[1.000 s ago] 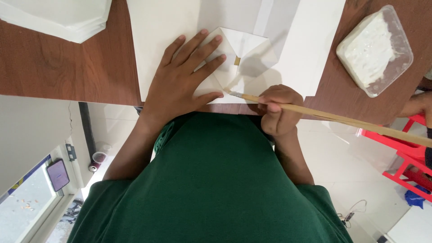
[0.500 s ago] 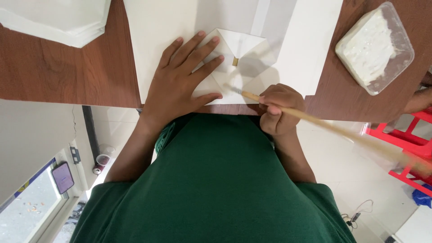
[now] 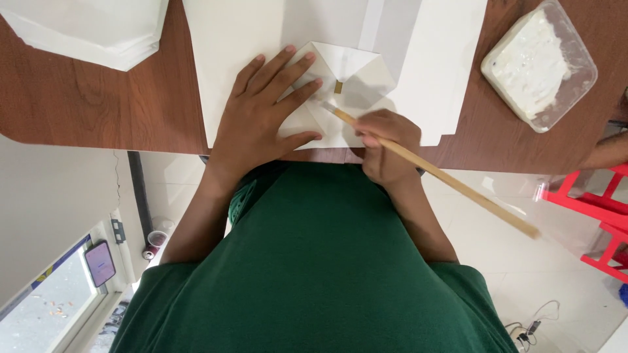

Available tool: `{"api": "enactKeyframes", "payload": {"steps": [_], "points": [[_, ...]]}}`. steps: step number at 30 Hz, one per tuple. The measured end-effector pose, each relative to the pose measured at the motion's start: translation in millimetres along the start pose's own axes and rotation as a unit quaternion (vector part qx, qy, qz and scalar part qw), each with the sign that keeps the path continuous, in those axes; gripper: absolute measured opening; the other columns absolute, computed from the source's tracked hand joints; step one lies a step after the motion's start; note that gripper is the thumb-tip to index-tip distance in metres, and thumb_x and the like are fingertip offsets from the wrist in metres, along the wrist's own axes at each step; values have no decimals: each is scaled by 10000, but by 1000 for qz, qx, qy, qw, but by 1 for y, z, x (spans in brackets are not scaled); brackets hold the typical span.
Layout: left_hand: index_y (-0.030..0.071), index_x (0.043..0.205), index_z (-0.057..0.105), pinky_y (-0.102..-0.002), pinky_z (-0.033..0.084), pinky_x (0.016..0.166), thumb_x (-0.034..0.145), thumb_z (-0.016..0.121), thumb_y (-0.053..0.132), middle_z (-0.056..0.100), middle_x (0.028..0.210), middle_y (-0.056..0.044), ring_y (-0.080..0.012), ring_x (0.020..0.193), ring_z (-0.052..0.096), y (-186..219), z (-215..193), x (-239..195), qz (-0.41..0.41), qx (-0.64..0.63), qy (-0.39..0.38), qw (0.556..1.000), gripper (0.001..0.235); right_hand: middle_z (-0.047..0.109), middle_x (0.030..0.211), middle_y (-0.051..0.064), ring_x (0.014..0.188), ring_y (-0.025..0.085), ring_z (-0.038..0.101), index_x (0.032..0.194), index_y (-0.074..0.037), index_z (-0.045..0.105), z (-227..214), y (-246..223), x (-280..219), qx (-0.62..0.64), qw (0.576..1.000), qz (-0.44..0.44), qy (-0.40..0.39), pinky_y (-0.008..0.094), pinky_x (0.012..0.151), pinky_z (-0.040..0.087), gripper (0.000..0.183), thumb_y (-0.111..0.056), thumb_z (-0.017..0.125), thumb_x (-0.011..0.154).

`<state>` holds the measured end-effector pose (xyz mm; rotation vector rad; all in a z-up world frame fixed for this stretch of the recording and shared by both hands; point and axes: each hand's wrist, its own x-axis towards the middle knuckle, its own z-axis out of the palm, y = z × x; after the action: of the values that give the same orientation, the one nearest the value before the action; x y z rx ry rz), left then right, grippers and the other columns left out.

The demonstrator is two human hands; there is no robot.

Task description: The person folds a white sheet of paper over a brown cardboard template to form an envelope shape. They use a brush to apply white glue from a container onto the paper flaps and press them down to secure the folds.

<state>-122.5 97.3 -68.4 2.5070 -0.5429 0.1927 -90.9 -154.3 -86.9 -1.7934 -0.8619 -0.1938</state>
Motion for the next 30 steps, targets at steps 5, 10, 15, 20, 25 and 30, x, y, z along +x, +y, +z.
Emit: {"api": "enactKeyframes", "payload": {"steps": [5, 10, 15, 20, 25, 30], "points": [[92, 1430, 659, -504, 292, 1231, 1012, 784, 525, 480, 1592, -125, -337, 1503, 391, 1, 1, -1, -5, -1, 2, 1000, 614, 582, 712, 72, 544, 221, 542, 993, -22, 581, -2, -1, 1, -29, 999, 7, -28, 334, 518, 418, 264, -223, 461, 1115], [87, 1427, 671, -494, 277, 1237, 993, 816, 514, 471, 1597, -121, -329, 1506, 390, 1, 3, -2, -7, -3, 2, 1000, 626, 601, 823, 115, 510, 193, 535, 1180, -17, 591, 1, 18, -16, 30, 993, -85, 80, 302, 428, 458, 205, -151, 441, 1136], [85, 1433, 663, -500, 284, 1236, 990, 841, 494, 476, 1593, -126, -336, 1505, 389, 1, 3, -2, -1, -4, 7, 1000, 628, 601, 719, 96, 564, 242, 569, 980, -17, 606, -5, -1, -6, -35, 999, 9, -11, 344, 531, 428, 293, -232, 454, 1110], [96, 1428, 674, -488, 272, 1241, 996, 831, 503, 470, 1597, -113, -322, 1511, 379, 1, 4, -1, -5, -6, 10, 1000, 614, 526, 628, 77, 460, 140, 471, 972, 0, 598, 1, -10, -1, 83, 991, 71, 76, 251, 445, 345, 371, -287, 427, 1132], [65, 1429, 660, -493, 275, 1236, 986, 836, 519, 466, 1601, -122, -330, 1510, 378, -1, 6, -3, 0, 7, 1, 1000, 658, 601, 653, 85, 445, 156, 532, 1007, -45, 528, 14, -30, 27, 63, 968, 199, 139, 240, 418, 368, 345, -336, 399, 1140], [74, 1450, 643, -494, 275, 1245, 1005, 820, 511, 468, 1599, -119, -332, 1509, 391, 1, 4, -3, -6, -4, 7, 1000, 649, 584, 715, 79, 583, 182, 560, 942, -6, 594, 4, -17, 12, -11, 992, 114, 49, 306, 547, 437, 334, -214, 416, 1134]]}}
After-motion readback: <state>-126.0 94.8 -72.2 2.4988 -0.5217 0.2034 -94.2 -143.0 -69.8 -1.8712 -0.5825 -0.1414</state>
